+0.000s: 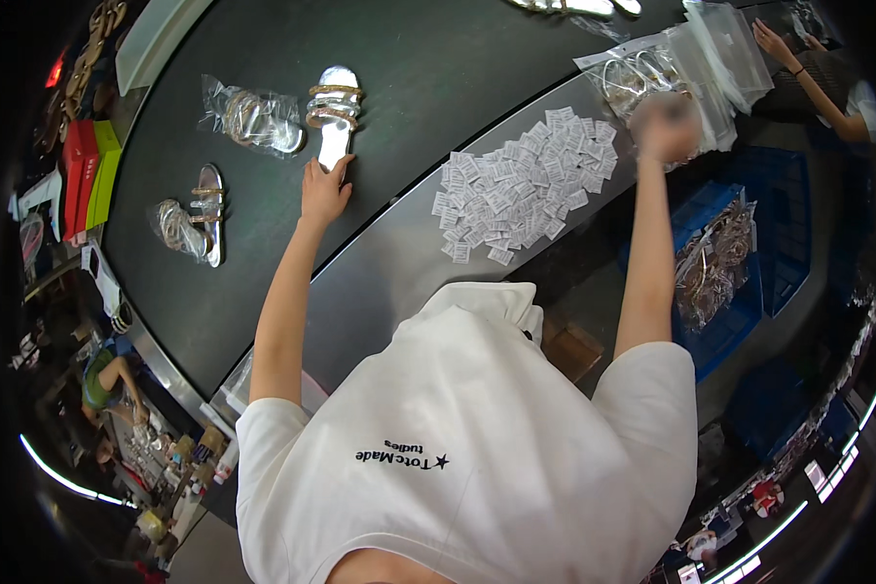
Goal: The person repeatedly picks up pairs of white sandals with gold straps from a table, places them into clear plastic bags, and moves the packaged items into a blue crate. The process is repetitive, involving picking, bagging, and stacking the sandals.
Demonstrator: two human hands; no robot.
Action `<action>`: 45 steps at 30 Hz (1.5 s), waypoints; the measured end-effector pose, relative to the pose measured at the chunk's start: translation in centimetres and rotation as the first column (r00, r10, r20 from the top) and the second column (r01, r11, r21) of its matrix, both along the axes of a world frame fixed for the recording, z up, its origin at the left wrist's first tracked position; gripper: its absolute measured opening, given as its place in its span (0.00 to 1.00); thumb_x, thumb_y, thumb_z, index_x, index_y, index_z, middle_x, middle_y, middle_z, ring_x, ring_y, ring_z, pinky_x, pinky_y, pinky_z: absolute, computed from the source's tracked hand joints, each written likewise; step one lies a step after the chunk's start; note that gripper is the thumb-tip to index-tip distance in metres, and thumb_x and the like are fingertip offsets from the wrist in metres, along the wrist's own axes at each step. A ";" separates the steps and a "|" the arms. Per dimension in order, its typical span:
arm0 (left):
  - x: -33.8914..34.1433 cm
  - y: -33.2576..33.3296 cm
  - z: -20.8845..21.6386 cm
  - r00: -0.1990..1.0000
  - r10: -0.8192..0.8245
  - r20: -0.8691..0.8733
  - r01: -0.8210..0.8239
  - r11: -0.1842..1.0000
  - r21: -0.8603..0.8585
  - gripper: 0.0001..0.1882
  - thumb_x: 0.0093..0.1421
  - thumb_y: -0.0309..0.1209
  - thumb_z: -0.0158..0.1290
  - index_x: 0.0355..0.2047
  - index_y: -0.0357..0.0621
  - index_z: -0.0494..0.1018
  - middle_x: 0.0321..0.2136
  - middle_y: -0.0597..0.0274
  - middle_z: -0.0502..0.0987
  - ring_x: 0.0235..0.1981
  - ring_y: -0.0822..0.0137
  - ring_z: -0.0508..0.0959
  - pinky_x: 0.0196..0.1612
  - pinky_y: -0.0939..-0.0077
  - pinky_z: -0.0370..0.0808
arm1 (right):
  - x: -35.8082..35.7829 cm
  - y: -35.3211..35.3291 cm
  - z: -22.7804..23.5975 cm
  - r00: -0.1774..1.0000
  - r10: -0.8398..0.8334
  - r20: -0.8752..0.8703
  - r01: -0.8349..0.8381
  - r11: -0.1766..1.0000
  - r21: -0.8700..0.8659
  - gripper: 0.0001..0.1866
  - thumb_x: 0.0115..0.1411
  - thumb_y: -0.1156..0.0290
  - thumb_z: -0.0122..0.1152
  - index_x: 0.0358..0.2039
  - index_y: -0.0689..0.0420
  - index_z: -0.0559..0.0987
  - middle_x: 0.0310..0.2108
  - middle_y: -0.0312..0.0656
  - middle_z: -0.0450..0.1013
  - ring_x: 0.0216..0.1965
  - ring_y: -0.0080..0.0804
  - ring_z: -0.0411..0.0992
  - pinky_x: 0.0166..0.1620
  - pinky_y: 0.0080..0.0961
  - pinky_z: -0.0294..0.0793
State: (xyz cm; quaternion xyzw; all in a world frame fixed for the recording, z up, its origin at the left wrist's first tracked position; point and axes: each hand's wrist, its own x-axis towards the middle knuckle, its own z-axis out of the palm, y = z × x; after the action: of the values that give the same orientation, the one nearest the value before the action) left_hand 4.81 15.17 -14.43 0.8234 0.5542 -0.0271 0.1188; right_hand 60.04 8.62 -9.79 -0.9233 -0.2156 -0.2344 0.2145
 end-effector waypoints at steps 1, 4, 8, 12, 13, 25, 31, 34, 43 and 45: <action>0.2 0.1 0.6 0.999 -0.040 -0.019 0.041 0.999 0.028 0.24 0.52 0.38 0.53 0.51 0.65 0.65 0.46 0.34 0.62 0.50 0.39 0.62 0.51 0.54 0.61 | -1.7 0.6 -1.4 0.888 0.418 -0.191 -0.387 0.904 0.180 0.22 0.44 0.60 0.66 0.36 0.61 0.74 0.38 0.49 0.72 0.39 0.43 0.70 0.43 0.35 0.69; 3.1 -1.2 5.5 1.000 -0.009 0.016 0.009 1.000 -0.010 0.21 0.54 0.39 0.52 0.50 0.65 0.66 0.34 0.45 0.68 0.38 0.48 0.68 0.42 0.58 0.67 | -16.8 1.1 1.5 0.297 0.789 -0.538 -0.861 0.465 0.206 0.16 0.47 0.64 0.63 0.36 0.57 0.76 0.35 0.42 0.72 0.38 0.38 0.70 0.43 0.34 0.67; 3.4 -5.3 13.5 0.961 -0.185 0.208 0.246 0.913 -0.325 0.22 0.55 0.43 0.51 0.51 0.62 0.65 0.26 0.54 0.76 0.29 0.55 0.75 0.37 0.62 0.70 | -24.6 0.3 -0.4 0.263 0.829 -0.494 -0.964 0.214 -0.155 0.17 0.45 0.63 0.63 0.37 0.52 0.77 0.37 0.37 0.70 0.42 0.35 0.66 0.44 0.33 0.62; 2.0 -2.1 18.6 0.964 -0.142 0.227 0.268 0.529 -0.805 0.24 0.56 0.46 0.50 0.51 0.51 0.67 0.24 0.54 0.77 0.28 0.54 0.78 0.35 0.64 0.72 | -25.7 -0.1 -1.4 0.252 0.806 -0.535 -0.965 0.167 -0.203 0.15 0.43 0.67 0.63 0.35 0.50 0.77 0.36 0.34 0.68 0.41 0.34 0.65 0.45 0.33 0.60; 1.6 -0.5 17.8 0.963 -0.060 0.265 0.239 0.651 -0.721 0.23 0.56 0.45 0.50 0.48 0.47 0.69 0.28 0.52 0.77 0.30 0.54 0.78 0.36 0.64 0.72 | -25.6 -0.1 -1.3 0.237 0.812 -0.533 -0.970 0.166 -0.179 0.15 0.42 0.68 0.63 0.34 0.50 0.77 0.35 0.34 0.68 0.41 0.34 0.65 0.45 0.33 0.60; -9.5 6.9 0.8 0.354 0.624 0.696 -0.359 0.778 -0.515 0.23 0.57 0.35 0.49 0.47 0.28 0.66 0.46 0.46 0.70 0.50 0.59 0.70 0.56 0.73 0.61 | -24.8 -2.5 2.8 0.081 0.918 -0.388 -0.997 0.075 -0.032 0.07 0.43 0.67 0.65 0.23 0.52 0.77 0.30 0.34 0.71 0.37 0.32 0.66 0.47 0.34 0.57; -10.0 -6.7 9.0 -0.354 0.524 0.775 -0.229 0.755 -0.614 0.19 0.61 0.29 0.43 0.47 0.23 0.65 0.46 0.45 0.70 0.51 0.58 0.69 0.58 0.70 0.59 | -28.2 -8.2 4.2 -0.068 0.612 -0.788 -0.682 0.547 0.484 0.08 0.49 0.71 0.65 0.24 0.59 0.75 0.22 0.35 0.72 0.24 0.19 0.69 0.26 0.17 0.67; -9.3 -14.4 12.2 -0.436 0.438 0.786 -0.267 0.771 -0.578 0.20 0.61 0.29 0.42 0.48 0.23 0.63 0.48 0.44 0.68 0.54 0.56 0.66 0.59 0.69 0.58 | -30.8 -12.1 1.7 -0.370 0.396 -0.840 -0.539 0.646 0.541 0.09 0.51 0.71 0.64 0.26 0.61 0.74 0.21 0.36 0.72 0.20 0.17 0.69 0.22 0.12 0.66; -9.1 -29.9 14.8 0.086 0.782 0.618 -0.754 0.456 -0.472 0.14 0.56 0.29 0.51 0.41 0.33 0.70 0.33 0.49 0.76 0.38 0.62 0.77 0.48 0.70 0.69 | -39.7 -15.6 -4.9 0.064 0.365 -0.929 -0.808 0.565 0.166 0.19 0.40 0.62 0.71 0.28 0.60 0.73 0.24 0.39 0.73 0.23 0.29 0.71 0.29 0.27 0.70; -10.7 -30.3 10.7 0.327 0.714 0.618 -0.797 0.561 -0.226 0.24 0.50 0.30 0.56 0.47 0.36 0.66 0.43 0.47 0.72 0.47 0.55 0.72 0.49 0.68 0.68 | -41.2 -16.1 -4.5 0.206 0.510 -0.835 -0.836 0.535 0.121 0.21 0.38 0.63 0.71 0.29 0.59 0.72 0.26 0.40 0.73 0.25 0.32 0.72 0.31 0.27 0.70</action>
State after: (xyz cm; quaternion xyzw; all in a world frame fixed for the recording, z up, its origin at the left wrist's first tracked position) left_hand -5.89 -15.11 -3.72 0.4278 0.7936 0.3514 0.2524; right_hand 18.82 -7.44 -14.33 -0.7443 -0.5219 0.3693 0.1934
